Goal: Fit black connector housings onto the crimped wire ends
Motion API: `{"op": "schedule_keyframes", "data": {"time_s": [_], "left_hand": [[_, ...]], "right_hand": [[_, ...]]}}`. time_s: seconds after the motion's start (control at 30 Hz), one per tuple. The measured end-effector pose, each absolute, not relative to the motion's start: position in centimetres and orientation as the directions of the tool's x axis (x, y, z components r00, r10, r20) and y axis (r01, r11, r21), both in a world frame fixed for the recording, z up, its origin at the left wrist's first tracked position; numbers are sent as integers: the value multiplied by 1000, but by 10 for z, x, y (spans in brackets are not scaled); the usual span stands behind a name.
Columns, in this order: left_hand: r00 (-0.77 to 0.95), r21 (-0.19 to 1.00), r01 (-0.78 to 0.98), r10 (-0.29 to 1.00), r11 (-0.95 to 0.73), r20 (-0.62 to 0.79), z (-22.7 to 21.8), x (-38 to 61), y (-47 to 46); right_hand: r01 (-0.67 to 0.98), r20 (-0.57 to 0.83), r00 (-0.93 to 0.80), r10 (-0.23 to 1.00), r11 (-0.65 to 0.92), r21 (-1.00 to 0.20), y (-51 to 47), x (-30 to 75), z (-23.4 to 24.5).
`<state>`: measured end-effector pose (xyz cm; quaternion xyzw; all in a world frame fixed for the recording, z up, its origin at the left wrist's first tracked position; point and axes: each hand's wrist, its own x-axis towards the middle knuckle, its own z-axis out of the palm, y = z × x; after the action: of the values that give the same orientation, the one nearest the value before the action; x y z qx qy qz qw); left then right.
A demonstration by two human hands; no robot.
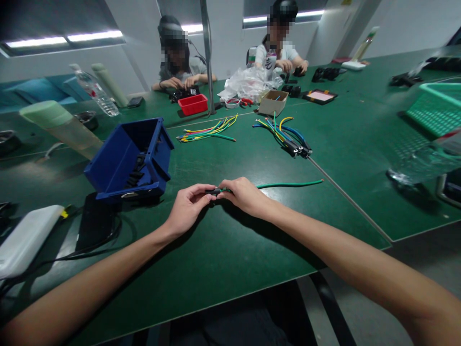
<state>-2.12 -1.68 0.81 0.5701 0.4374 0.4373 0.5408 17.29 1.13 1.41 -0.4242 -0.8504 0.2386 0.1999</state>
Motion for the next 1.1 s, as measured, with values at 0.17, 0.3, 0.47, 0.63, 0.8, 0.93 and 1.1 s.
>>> {"op": "schedule_keyframes", "data": {"time_s": [0.17, 0.3, 0.47, 0.63, 0.8, 0.93, 1.1], "left_hand": [[260, 998, 37, 964, -56, 45, 4, -22, -17], [267, 997, 41, 962, -70, 56, 3, -22, -16], [258, 997, 59, 965, -54, 37, 5, -23, -16], [263, 997, 53, 964, -53, 38, 6, -23, -17], [276, 996, 65, 960, -69, 49, 4, -23, -17], [293, 993, 86, 954, -85, 56, 5, -23, -18], [309, 988, 118, 949, -99, 59, 8, -22, -18]], "right_hand": [[625, 130, -528, 839, 488, -609, 8, 173, 20], [619, 137, -535, 834, 497, -608, 7, 172, 24], [625, 166, -531, 831, 516, -586, 5, 172, 25], [625, 191, -528, 828, 530, -573, 3, 171, 27], [627, 182, -521, 834, 518, -582, 1, 170, 30], [629, 175, -511, 842, 505, -592, 1, 170, 30], [624, 197, -528, 826, 535, -569, 2, 172, 28]]}}
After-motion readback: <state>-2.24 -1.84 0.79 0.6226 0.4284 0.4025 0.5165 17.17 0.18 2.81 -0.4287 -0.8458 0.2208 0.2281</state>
